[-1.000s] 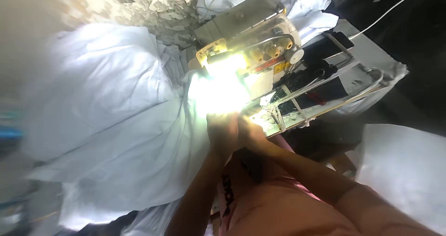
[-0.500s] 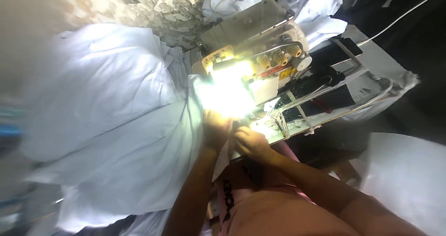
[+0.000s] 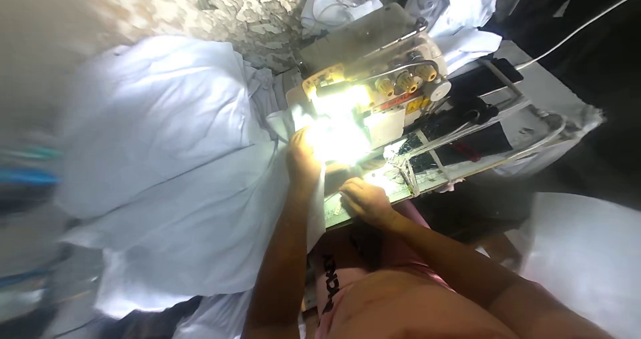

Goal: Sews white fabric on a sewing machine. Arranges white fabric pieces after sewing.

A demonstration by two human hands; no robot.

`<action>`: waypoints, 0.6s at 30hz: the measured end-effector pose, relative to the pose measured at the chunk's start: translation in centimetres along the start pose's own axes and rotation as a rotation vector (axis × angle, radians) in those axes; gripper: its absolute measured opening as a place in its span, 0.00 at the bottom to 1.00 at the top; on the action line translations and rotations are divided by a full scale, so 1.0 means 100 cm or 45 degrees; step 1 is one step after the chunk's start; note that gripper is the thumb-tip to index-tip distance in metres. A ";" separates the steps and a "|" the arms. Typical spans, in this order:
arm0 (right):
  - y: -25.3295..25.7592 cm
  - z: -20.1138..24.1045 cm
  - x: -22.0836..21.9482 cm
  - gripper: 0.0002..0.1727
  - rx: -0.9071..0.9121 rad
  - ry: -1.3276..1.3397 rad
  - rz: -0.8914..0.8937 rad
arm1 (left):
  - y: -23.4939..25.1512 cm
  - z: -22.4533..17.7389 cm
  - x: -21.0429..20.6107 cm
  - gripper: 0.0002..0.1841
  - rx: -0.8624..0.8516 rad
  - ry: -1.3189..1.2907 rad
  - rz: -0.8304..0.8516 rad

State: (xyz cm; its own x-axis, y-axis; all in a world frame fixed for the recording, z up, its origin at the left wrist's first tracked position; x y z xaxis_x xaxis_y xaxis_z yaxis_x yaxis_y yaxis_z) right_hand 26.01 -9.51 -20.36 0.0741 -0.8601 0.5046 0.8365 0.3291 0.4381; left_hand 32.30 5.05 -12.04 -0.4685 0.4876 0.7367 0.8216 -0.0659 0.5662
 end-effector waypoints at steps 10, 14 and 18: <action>0.013 -0.008 0.004 0.14 -0.440 0.230 0.315 | -0.055 -0.019 0.036 0.13 0.387 -0.157 -0.126; 0.016 -0.007 0.004 0.27 -0.809 0.833 0.607 | -0.098 -0.055 0.026 0.14 0.330 -0.408 -0.187; 0.017 0.007 0.023 0.13 -1.145 1.347 0.418 | -0.121 -0.098 -0.010 0.16 0.177 -0.632 -0.102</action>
State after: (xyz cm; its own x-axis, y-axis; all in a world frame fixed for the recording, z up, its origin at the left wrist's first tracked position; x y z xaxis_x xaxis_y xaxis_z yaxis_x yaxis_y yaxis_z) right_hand 27.22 -10.62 -17.92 0.3573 -0.8072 -0.4698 0.7266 0.5563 -0.4032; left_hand 19.69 -3.17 -16.03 -0.3493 0.8425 0.4100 0.8405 0.0884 0.5345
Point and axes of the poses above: each hand's wrist, its own y-axis towards the middle knuckle, its own x-axis out of the back of the hand, z = x × y, the point moved 7 cm from there along y, towards the middle knuckle, and after that the axes turned 12 degrees about -x, right-handed, at the moved point
